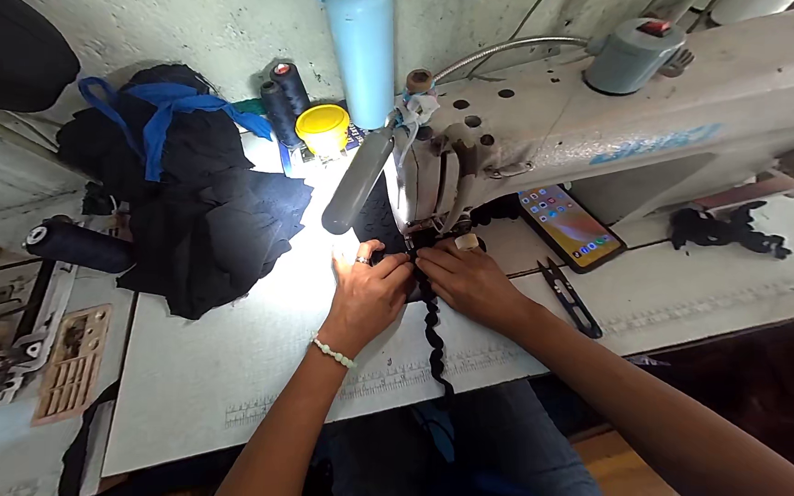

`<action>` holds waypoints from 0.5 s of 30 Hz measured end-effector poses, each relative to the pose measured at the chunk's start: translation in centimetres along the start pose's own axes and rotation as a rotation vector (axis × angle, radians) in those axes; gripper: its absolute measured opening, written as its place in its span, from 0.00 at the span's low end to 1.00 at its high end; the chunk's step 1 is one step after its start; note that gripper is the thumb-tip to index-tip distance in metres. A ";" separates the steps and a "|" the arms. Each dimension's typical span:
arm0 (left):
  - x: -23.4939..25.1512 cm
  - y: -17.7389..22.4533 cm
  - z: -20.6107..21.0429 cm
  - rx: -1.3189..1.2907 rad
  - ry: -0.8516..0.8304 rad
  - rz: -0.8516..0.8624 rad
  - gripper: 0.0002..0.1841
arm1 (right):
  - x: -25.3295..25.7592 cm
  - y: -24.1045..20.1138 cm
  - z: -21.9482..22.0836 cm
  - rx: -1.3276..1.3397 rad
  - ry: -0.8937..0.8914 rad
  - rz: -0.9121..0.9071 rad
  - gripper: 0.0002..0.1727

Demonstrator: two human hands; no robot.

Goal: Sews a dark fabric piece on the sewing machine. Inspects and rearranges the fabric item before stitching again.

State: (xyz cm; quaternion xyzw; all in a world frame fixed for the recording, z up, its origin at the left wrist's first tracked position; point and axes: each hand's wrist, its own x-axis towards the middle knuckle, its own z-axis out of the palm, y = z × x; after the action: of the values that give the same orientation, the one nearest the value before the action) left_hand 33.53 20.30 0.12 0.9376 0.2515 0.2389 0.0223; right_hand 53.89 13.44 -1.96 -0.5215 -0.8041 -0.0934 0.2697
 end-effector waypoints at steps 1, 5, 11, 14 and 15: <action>0.0 -0.1 0.0 -0.004 -0.001 0.000 0.12 | 0.1 0.2 0.1 0.005 0.000 -0.003 0.14; 0.1 -0.3 0.0 -0.018 -0.013 -0.015 0.13 | 0.7 0.6 0.3 -0.008 0.015 0.000 0.13; 0.3 -0.8 0.3 -0.022 -0.028 -0.068 0.15 | 1.1 1.0 0.4 -0.015 0.006 0.021 0.12; 0.7 -0.9 0.3 -0.031 -0.031 -0.057 0.13 | 1.1 1.1 0.5 0.004 0.000 0.039 0.12; 0.7 -0.9 0.3 -0.038 -0.030 -0.062 0.13 | 1.0 1.1 0.6 0.016 -0.007 0.047 0.13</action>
State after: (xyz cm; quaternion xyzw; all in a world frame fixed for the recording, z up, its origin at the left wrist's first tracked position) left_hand 33.77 21.45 0.02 0.9323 0.2754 0.2286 0.0513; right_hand 54.35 14.95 -2.06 -0.5385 -0.7932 -0.0789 0.2731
